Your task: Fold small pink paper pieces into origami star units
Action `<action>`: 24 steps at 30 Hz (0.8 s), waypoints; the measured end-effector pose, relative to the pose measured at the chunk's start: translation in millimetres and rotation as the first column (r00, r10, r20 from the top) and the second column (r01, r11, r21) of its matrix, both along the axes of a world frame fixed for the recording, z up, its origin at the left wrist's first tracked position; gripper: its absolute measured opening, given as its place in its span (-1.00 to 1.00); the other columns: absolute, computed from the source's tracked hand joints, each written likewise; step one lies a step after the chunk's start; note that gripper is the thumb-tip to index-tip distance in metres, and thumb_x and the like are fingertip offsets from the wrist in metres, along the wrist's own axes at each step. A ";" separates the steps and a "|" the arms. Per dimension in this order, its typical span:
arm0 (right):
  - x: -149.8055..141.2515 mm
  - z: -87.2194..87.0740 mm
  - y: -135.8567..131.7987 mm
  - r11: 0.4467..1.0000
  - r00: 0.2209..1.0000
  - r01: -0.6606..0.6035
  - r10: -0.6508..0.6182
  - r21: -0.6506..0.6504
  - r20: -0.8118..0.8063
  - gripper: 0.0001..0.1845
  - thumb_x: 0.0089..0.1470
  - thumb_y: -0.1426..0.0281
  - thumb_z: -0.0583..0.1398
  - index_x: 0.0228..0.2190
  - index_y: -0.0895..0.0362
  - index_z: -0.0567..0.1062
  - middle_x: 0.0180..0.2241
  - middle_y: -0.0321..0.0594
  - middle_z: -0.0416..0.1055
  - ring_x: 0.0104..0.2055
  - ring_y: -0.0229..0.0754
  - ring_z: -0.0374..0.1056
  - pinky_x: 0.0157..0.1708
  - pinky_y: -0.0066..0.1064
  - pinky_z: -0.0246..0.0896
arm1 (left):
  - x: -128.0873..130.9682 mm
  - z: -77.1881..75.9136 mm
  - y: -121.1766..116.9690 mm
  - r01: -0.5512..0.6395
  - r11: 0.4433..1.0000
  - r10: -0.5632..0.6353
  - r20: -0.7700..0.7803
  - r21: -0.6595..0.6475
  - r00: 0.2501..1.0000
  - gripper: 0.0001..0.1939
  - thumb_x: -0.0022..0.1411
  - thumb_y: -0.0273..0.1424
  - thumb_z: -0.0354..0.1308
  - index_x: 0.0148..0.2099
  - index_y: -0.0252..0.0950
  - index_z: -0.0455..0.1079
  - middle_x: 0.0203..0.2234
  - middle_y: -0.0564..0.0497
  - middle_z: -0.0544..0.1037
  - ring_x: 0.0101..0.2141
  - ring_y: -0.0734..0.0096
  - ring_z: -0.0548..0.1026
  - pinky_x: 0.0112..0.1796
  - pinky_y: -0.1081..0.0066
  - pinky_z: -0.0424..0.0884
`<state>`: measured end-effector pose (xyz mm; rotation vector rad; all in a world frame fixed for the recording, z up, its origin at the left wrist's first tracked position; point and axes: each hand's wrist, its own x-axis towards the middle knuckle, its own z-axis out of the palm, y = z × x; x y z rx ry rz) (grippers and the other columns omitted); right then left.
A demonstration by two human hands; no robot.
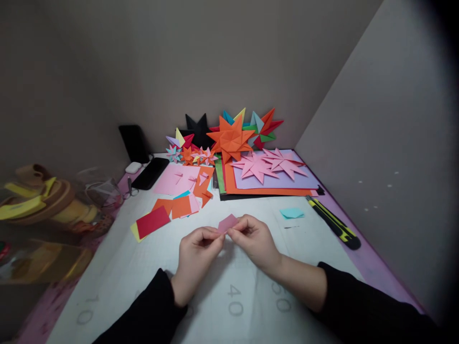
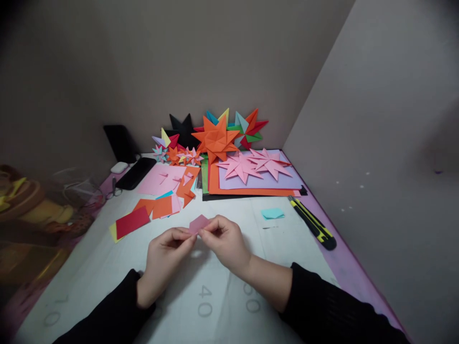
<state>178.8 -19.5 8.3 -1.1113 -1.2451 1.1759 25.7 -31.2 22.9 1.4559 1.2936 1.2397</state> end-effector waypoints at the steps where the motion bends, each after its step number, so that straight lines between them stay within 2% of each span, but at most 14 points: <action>1: 0.1 0.0 -0.1 1.000 1.000 0.001 -0.001 0.003 -0.004 -0.82 -0.08 0.40 0.27 -0.59 0.13 0.36 -0.55 -0.35 0.33 -0.49 -0.30 0.25 -0.44 -0.45 0.17 | 0.2 0.2 0.1 -0.003 1.000 0.003 -0.001 -0.002 1.000 -0.91 0.03 -0.45 0.24 -0.48 -0.32 0.42 -0.51 0.02 0.57 -0.47 0.47 0.52 -0.41 0.50 0.46; 9: -1.6 -1.7 -0.3 0.999 0.999 0.048 -0.048 0.013 0.008 -0.78 -0.07 0.40 0.27 -0.59 0.12 0.31 -0.57 -0.36 0.27 -0.50 -0.30 0.21 -0.46 -0.44 0.13 | 2.7 -2.6 0.8 -0.023 1.000 0.024 0.022 -0.012 0.999 -0.90 0.02 -0.44 0.25 -0.49 -0.31 0.40 -0.49 0.01 0.56 -0.46 0.47 0.51 -0.42 0.50 0.44; 13: -4.2 -2.3 0.8 0.998 0.996 0.056 -0.055 0.004 -0.063 -0.77 -0.09 0.43 0.27 -0.53 0.10 0.27 -0.55 -0.41 0.22 -0.50 -0.32 0.19 -0.47 -0.47 0.12 | 3.3 -6.4 -0.2 -0.043 0.997 0.043 0.006 -0.066 0.999 -0.87 0.03 -0.41 0.25 -0.48 -0.32 0.37 -0.52 0.03 0.53 -0.47 0.48 0.48 -0.42 0.51 0.41; 16: -5.5 0.5 2.6 0.998 0.984 0.061 -0.064 -0.025 -0.166 -0.70 -0.12 0.46 0.27 -0.45 0.07 0.20 -0.53 -0.45 0.21 -0.50 -0.34 0.20 -0.48 -0.50 0.13 | 4.3 -7.8 0.0 -0.046 0.989 0.059 0.092 -0.138 0.994 -0.82 0.02 -0.39 0.26 -0.41 -0.29 0.29 -0.55 0.08 0.50 -0.51 0.51 0.46 -0.47 0.54 0.38; 19: -5.0 3.5 4.8 0.997 0.980 0.077 -0.081 -0.029 -0.180 -0.67 -0.13 0.47 0.27 -0.43 0.06 0.17 -0.53 -0.46 0.20 -0.51 -0.35 0.20 -0.49 -0.51 0.12 | 5.2 -7.4 1.3 -0.011 0.985 0.049 0.218 -0.173 0.975 -0.72 0.03 -0.39 0.26 -0.35 -0.25 0.16 -0.53 0.11 0.51 -0.52 0.52 0.47 -0.47 0.54 0.37; 24: -2.6 4.8 7.9 0.995 0.988 0.088 -0.094 -0.047 -0.126 -0.66 -0.14 0.41 0.27 -0.45 0.06 0.16 -0.55 -0.46 0.17 -0.53 -0.34 0.19 -0.52 -0.50 0.12 | 3.7 -5.4 1.7 0.019 0.978 0.024 0.204 -0.208 0.979 -0.73 0.05 -0.36 0.24 -0.33 -0.25 0.16 -0.50 0.07 0.53 -0.48 0.49 0.50 -0.44 0.51 0.38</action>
